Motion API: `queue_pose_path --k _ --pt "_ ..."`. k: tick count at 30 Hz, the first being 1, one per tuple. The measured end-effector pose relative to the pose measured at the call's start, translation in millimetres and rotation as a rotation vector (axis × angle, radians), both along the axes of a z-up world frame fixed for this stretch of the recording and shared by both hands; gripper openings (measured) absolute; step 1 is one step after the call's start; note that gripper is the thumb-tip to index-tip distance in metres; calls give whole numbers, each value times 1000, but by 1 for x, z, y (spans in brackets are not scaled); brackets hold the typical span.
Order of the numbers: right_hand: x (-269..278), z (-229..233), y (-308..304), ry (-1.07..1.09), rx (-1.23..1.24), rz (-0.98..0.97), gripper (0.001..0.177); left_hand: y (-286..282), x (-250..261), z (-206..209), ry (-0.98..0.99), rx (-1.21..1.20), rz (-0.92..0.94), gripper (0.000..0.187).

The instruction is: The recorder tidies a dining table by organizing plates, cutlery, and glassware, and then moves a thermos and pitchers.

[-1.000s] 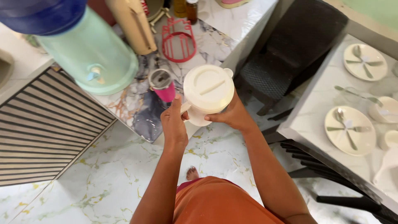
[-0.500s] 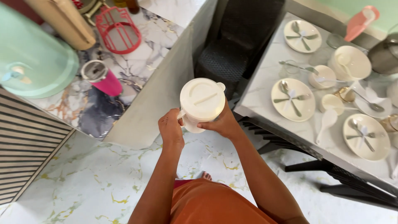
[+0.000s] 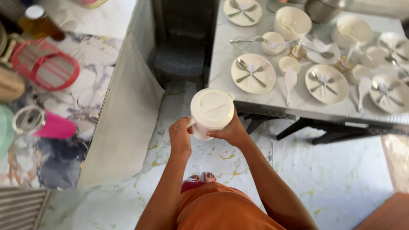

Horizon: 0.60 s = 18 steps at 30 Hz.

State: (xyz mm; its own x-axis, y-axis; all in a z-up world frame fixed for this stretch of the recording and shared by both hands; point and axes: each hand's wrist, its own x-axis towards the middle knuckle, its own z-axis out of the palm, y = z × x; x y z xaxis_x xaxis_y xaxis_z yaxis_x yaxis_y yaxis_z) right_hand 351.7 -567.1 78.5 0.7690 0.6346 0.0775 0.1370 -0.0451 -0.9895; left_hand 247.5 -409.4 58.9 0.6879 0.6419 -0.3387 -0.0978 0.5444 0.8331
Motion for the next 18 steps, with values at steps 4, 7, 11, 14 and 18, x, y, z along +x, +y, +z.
queue_pose_path --k 4,7,11,14,18 --pt "-10 3 -23 -33 40 -119 118 -8 14 -10 -32 38 -194 32" --pt "-23 8 -38 -2 42 -200 117 -15 21 -14 -24 44 -294 34" --pt "-41 8 -67 -17 -19 -331 116 -36 27 -8 -23 26 -410 34" --pt "-48 -11 -92 -17 -22 -445 120 -59 34 -8 -21 17 -487 36" --pt "-64 -24 -126 87 21 -603 129 -98 40 5 -42 3 -605 38"
